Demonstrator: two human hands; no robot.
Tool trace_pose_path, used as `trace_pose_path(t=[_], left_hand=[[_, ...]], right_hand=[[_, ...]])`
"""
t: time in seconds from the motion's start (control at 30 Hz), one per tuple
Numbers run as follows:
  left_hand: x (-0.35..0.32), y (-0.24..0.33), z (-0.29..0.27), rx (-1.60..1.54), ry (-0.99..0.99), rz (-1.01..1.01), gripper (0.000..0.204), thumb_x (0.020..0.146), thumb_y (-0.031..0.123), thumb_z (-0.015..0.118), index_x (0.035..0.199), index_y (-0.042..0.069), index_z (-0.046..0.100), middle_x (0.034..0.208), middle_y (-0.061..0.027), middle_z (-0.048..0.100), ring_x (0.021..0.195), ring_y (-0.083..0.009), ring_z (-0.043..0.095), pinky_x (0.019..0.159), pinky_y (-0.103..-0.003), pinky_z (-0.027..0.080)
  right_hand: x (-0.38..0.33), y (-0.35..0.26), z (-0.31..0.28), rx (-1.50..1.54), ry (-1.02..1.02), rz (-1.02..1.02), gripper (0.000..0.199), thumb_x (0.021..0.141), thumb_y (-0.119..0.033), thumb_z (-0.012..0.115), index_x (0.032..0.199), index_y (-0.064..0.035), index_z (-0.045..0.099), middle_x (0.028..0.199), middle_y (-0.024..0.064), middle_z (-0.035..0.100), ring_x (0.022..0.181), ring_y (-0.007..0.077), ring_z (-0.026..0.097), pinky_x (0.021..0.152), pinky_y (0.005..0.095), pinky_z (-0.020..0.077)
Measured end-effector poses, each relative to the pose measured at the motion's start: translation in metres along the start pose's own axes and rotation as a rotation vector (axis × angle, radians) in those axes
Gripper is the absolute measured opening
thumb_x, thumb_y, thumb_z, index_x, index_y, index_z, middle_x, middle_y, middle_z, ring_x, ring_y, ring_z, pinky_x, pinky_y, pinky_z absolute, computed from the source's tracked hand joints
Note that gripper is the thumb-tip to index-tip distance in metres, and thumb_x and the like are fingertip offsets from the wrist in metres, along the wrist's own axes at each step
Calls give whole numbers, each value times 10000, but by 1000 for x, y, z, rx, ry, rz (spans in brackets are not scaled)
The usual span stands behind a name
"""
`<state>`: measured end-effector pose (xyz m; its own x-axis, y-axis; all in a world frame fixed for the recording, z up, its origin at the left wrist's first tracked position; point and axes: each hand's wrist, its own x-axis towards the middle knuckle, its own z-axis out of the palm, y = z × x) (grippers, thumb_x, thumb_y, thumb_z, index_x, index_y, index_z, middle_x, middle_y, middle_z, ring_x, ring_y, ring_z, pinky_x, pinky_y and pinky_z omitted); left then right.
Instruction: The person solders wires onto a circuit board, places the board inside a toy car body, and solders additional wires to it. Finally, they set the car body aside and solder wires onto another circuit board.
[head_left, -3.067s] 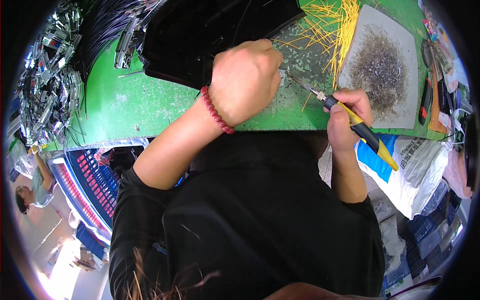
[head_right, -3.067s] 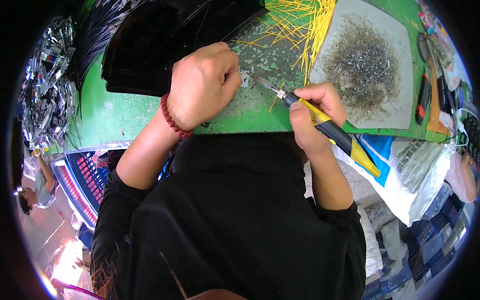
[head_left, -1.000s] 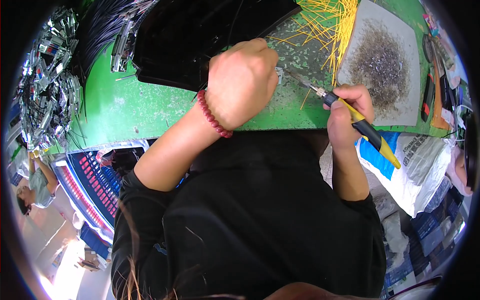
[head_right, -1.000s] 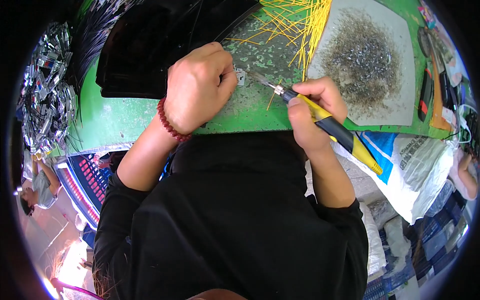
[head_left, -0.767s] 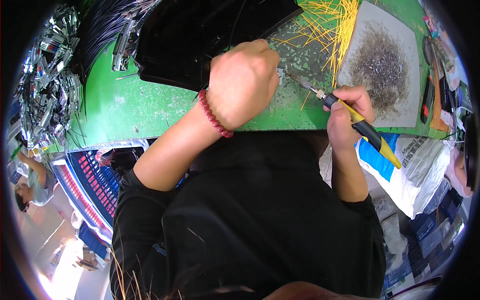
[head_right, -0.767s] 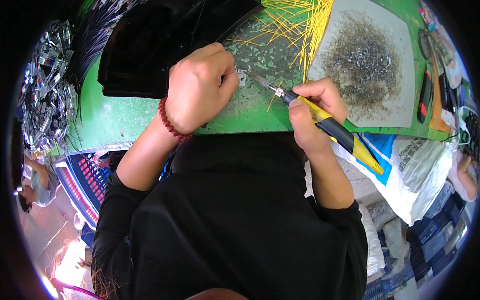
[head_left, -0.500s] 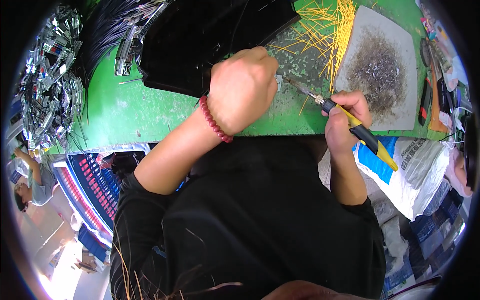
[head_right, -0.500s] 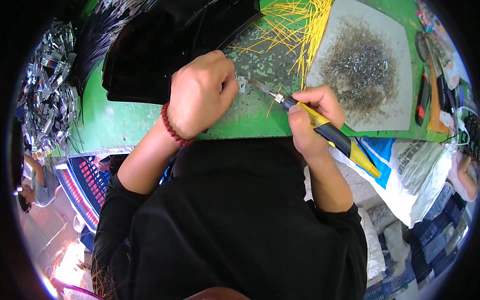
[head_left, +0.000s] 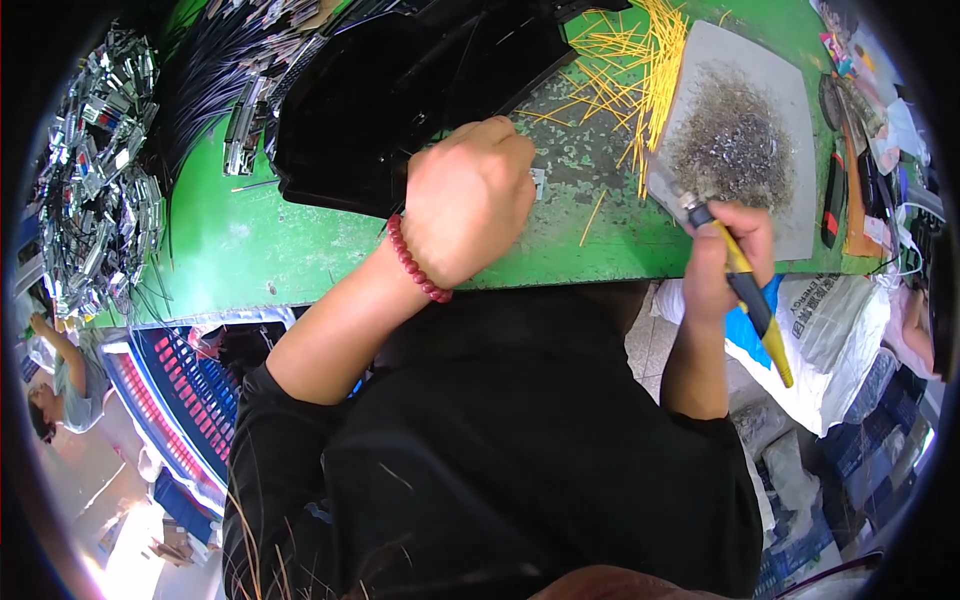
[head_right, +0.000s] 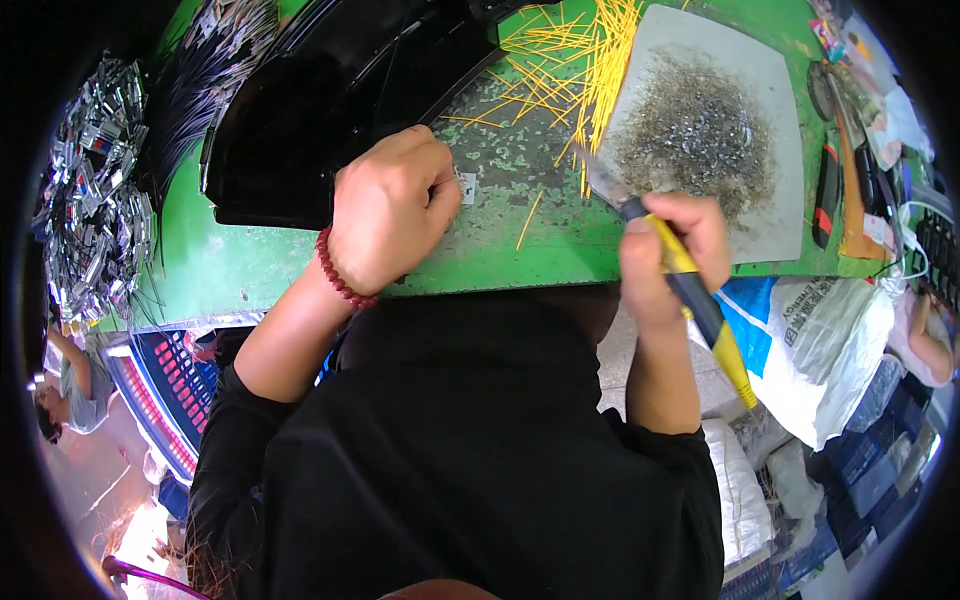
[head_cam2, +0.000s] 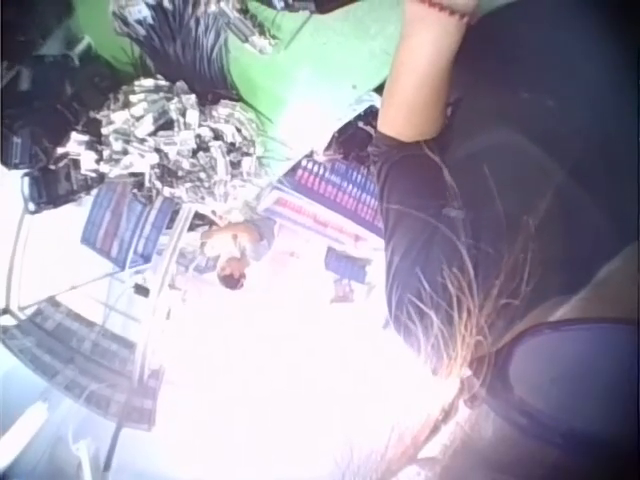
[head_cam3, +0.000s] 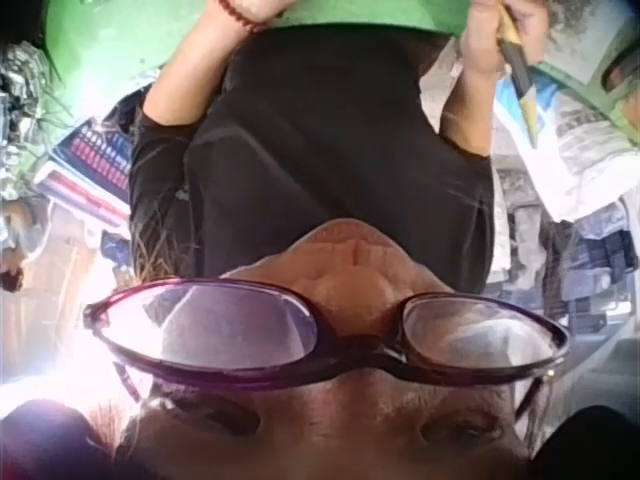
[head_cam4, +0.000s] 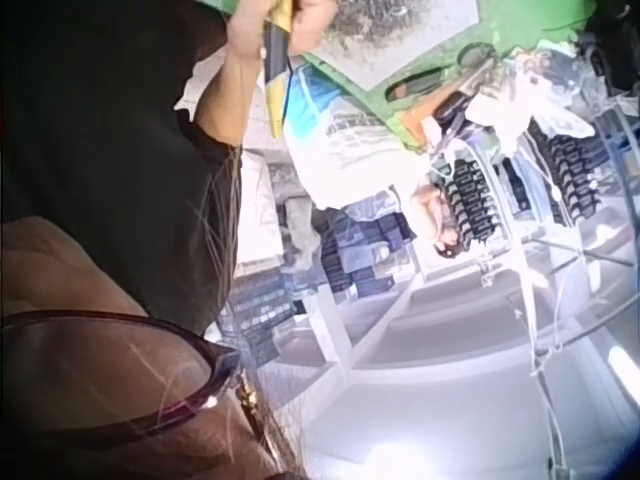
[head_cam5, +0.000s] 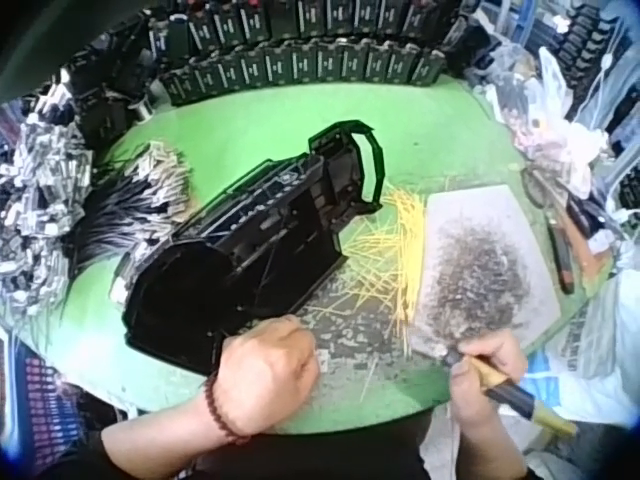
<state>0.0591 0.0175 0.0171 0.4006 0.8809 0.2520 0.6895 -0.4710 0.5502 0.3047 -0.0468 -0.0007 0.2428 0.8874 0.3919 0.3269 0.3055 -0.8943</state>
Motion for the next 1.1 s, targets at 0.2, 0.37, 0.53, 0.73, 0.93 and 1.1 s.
trace_pose_path(t=[0.2,0.37,0.53,0.73,0.93,1.1], left_hand=[[1,0,1,-10,1,13,78,727,37,632,690,38,563,742,-83,564,681,-295,594,568,-379,482],[1,0,0,1,-13,12,76,732,42,632,695,35,565,748,-85,567,682,-295,594,570,-379,483],[0,0,2,3,0,19,73,734,43,633,700,33,569,756,-85,571,681,-295,594,572,-377,484],[-1,0,2,15,-4,12,71,742,46,631,703,33,573,761,-87,575,678,-296,594,572,-377,483],[-4,-1,4,31,-3,-2,71,744,53,636,709,35,576,763,-85,578,690,-294,597,578,-376,484],[-7,-1,8,5,79,14,88,725,45,653,691,41,571,750,-77,574,683,-283,598,570,-369,481]], right_hand=[[16,4,-21,-176,-6,45,128,788,-8,646,906,7,596,735,-11,555,619,44,481,570,194,385],[8,12,-46,-240,55,6,139,787,12,567,924,25,587,823,75,594,680,119,579,646,242,491],[-1,8,-35,-124,108,-3,163,754,23,534,911,31,577,843,103,582,669,146,578,628,255,499],[-16,-5,14,141,-33,97,273,868,-144,687,1050,18,565,860,64,618,738,103,567,688,233,464],[-10,-7,35,37,-195,51,358,804,-115,770,1102,9,616,851,61,642,715,87,562,665,220,459],[-9,-10,37,-13,-273,41,324,785,-87,779,1065,0,639,856,70,659,682,94,579,627,222,468]])
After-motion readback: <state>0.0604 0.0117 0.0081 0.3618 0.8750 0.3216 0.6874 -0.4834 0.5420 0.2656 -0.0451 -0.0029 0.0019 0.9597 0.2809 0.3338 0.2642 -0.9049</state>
